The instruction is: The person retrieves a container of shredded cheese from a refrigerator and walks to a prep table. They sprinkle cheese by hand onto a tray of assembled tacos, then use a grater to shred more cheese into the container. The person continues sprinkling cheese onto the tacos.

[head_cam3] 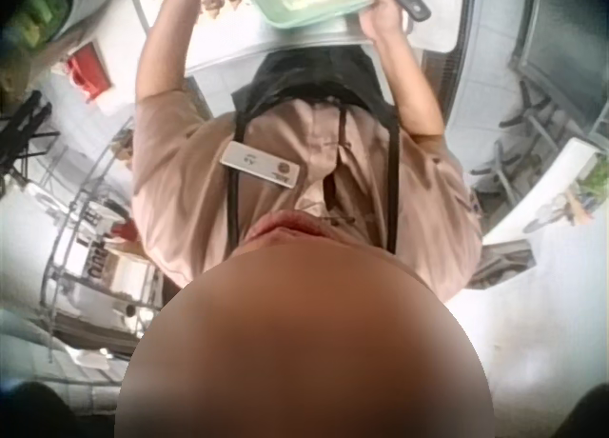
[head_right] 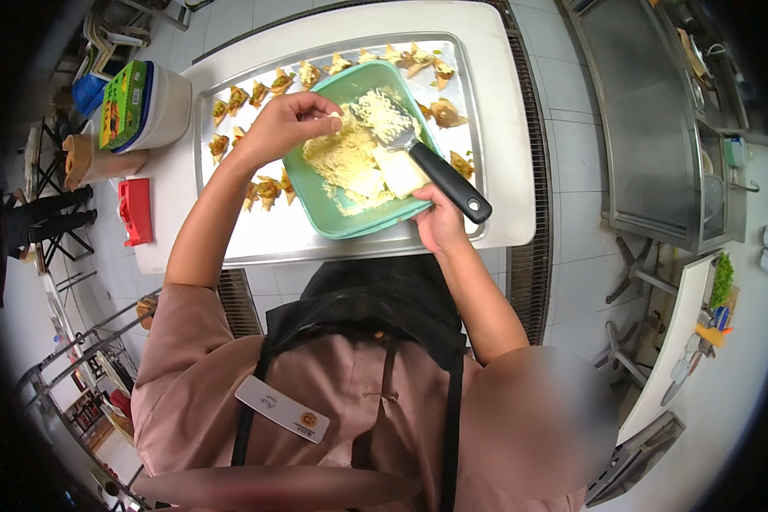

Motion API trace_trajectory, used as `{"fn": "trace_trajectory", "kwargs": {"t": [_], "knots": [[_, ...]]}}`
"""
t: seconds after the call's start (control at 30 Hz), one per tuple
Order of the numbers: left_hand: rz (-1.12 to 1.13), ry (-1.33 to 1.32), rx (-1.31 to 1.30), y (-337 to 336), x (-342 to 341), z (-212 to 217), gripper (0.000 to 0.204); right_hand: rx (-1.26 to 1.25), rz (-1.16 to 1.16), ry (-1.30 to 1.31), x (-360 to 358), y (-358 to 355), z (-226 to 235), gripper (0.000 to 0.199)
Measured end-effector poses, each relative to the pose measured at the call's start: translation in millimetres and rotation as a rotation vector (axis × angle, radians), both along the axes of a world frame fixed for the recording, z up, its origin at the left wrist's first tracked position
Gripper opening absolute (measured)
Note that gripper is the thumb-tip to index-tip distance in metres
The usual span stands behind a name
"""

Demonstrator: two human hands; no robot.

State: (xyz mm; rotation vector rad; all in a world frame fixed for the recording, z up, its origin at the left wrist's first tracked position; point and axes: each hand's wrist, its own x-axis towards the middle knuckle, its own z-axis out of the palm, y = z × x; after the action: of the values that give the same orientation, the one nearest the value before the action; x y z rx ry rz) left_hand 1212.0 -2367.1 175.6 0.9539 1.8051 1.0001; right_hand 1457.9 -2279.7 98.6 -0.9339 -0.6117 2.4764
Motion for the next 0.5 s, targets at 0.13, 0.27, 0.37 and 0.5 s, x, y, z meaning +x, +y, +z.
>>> {"fn": "trace_trajectory", "kwargs": {"t": [0.13,0.27,0.37,0.5], "knots": [[0.100,-0.254,0.058,-23,-46,-1,0.023,-0.019,-0.058,0.003,-27,-30,-17,0.022],[0.124,-0.168,0.142,-40,-129,-21,0.026,0.002,-0.134,-0.117,-56,-60,-35,0.048],[0.154,-0.090,0.081,-38,-190,-51,0.029,-0.003,-0.150,-0.050,-65,-76,-35,0.051],[0.155,0.088,-0.028,-33,-246,-110,0.027,0.035,-0.228,-0.079,-67,-91,-28,0.054]]}}
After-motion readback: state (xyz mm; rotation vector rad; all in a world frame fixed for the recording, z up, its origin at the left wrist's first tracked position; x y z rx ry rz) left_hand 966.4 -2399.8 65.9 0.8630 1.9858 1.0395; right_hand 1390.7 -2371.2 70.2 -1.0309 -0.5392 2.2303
